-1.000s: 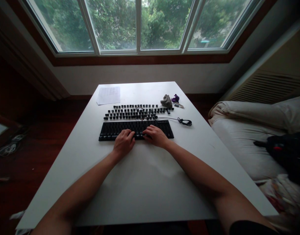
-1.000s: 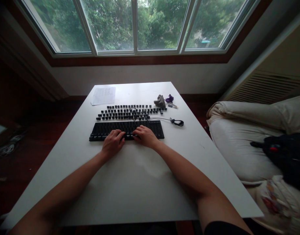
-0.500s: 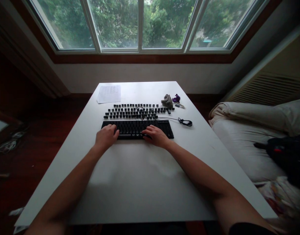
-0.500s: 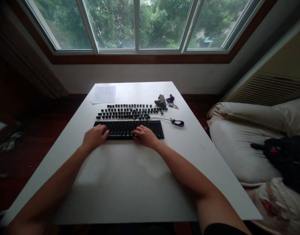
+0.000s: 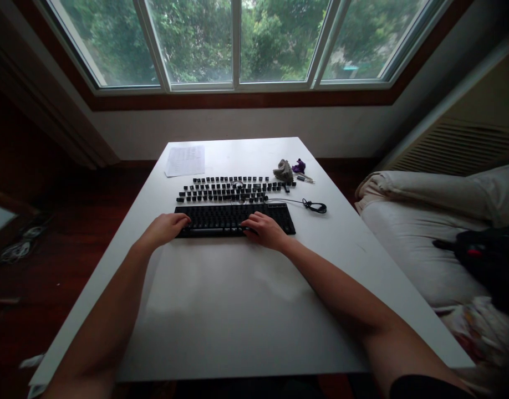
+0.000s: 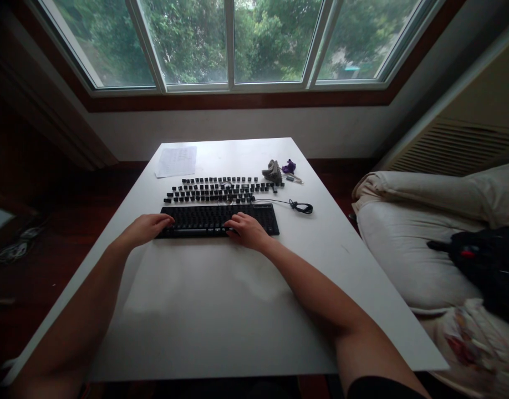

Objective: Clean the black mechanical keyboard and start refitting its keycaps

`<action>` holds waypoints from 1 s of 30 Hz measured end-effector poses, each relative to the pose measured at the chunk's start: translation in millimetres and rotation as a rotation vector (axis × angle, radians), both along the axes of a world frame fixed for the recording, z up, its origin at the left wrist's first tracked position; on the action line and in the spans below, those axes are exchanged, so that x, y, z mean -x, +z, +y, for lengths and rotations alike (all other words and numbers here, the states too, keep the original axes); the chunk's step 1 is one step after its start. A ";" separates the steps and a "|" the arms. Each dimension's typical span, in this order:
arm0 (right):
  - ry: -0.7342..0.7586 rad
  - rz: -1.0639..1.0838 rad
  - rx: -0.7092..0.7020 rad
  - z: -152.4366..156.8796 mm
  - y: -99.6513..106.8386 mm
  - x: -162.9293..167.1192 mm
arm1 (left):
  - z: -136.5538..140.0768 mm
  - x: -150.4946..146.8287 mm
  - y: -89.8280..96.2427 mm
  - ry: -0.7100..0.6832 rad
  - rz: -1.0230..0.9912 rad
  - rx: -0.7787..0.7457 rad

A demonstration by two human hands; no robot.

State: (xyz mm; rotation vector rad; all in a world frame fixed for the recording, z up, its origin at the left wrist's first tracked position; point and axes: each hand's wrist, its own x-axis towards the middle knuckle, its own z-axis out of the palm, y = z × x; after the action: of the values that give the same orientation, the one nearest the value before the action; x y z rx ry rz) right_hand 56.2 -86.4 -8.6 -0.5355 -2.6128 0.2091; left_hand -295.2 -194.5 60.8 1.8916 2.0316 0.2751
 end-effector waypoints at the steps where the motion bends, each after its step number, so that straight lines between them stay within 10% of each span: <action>1: 0.000 0.001 0.002 0.0 0.0 -0.2 | -0.4 -1.1 1.5 0.005 0.001 0.004; 30: -0.013 0.002 -0.015 -1.0 -0.2 -0.2 | -5.2 -29.6 -5.3 -0.037 0.258 -0.068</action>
State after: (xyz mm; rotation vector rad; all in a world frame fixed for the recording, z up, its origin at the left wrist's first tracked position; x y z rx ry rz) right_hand 56.4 -87.4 -8.8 -0.5461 -2.6059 0.1863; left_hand -265.6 -199.8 55.5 2.0971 2.1714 0.0949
